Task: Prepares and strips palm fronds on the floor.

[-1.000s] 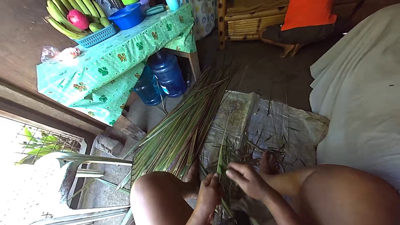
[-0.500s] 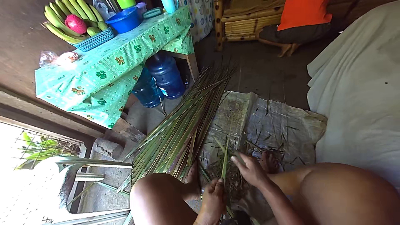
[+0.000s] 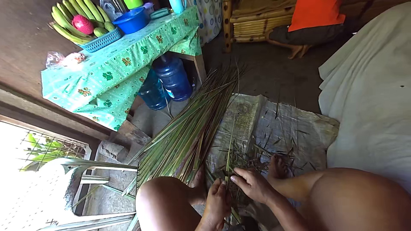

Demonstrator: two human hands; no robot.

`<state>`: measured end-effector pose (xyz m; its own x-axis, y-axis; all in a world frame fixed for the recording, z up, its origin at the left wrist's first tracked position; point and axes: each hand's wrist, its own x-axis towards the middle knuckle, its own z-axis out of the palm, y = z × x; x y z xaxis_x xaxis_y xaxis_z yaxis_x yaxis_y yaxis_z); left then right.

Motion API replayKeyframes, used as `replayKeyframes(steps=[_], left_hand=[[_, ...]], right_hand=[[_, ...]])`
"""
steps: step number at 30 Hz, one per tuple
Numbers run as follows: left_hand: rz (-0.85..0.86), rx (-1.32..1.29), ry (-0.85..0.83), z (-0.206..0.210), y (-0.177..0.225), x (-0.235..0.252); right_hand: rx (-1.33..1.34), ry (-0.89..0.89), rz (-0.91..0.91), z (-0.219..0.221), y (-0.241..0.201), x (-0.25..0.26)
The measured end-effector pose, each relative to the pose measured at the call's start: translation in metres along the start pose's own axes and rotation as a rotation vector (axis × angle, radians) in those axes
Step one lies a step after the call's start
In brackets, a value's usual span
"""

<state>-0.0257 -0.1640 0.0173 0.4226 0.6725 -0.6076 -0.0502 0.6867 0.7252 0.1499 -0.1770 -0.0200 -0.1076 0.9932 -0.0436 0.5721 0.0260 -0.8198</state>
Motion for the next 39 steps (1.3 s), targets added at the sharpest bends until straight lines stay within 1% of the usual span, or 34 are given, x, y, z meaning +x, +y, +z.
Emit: replayKeyframes(steps=[4, 6, 8, 11, 12, 14, 17, 20, 23, 25, 27, 29, 31, 33, 34, 37, 39], left_hand=[[-0.065, -0.027, -0.065, 0.001, -0.006, -0.011], [-0.086, -0.030, -0.096, 0.002, -0.009, -0.015], [-0.093, -0.035, -0.105, -0.001, -0.009, -0.014], [-0.105, -0.069, -0.066, -0.005, -0.003, -0.005], [-0.101, -0.080, -0.050, -0.005, 0.001, -0.002], [-0.084, -0.097, -0.030, -0.004, 0.006, 0.001], [-0.063, -0.105, -0.032, -0.004, 0.006, -0.001], [-0.087, -0.124, -0.085, -0.005, 0.003, -0.008], [-0.154, -0.220, -0.172, -0.008, -0.003, -0.014], [-0.194, -0.298, -0.245, -0.010, -0.007, -0.018], [-0.215, -0.314, -0.268, -0.009, -0.011, -0.024], [-0.218, -0.328, -0.273, -0.011, -0.013, -0.023], [-0.224, -0.385, -0.298, -0.015, -0.012, -0.017], [-0.223, -0.430, -0.332, -0.016, -0.005, -0.011], [-0.223, -0.440, -0.329, -0.016, -0.002, -0.008], [-0.236, -0.476, -0.335, -0.016, 0.002, -0.010], [-0.247, -0.467, -0.358, -0.017, -0.003, -0.014]], right_hand=[[-0.060, 0.166, 0.096, -0.006, 0.016, 0.008], [-0.019, 0.251, 0.135, -0.012, 0.023, 0.010], [0.098, 0.227, 0.149, -0.016, 0.025, 0.009], [0.269, 0.015, 0.095, -0.010, 0.010, 0.001], [0.287, -0.046, 0.061, -0.006, 0.005, -0.002], [0.265, -0.086, -0.014, 0.003, -0.001, -0.002], [0.147, -0.053, -0.050, 0.004, 0.000, 0.000], [0.055, 0.044, -0.030, 0.003, 0.009, 0.003], [0.076, 0.149, 0.004, 0.001, 0.020, 0.008], [0.070, 0.273, 0.021, -0.002, 0.025, 0.012], [0.111, 0.360, 0.069, -0.010, 0.033, 0.014], [0.227, 0.328, 0.103, -0.017, 0.031, 0.013], [0.357, 0.199, 0.088, -0.016, 0.019, 0.005], [0.382, 0.102, 0.021, -0.005, 0.009, -0.002], [0.357, 0.086, -0.022, 0.001, 0.006, -0.004], [0.163, 0.152, -0.088, 0.007, 0.006, -0.001], [0.087, 0.215, -0.059, 0.003, 0.011, 0.002]])
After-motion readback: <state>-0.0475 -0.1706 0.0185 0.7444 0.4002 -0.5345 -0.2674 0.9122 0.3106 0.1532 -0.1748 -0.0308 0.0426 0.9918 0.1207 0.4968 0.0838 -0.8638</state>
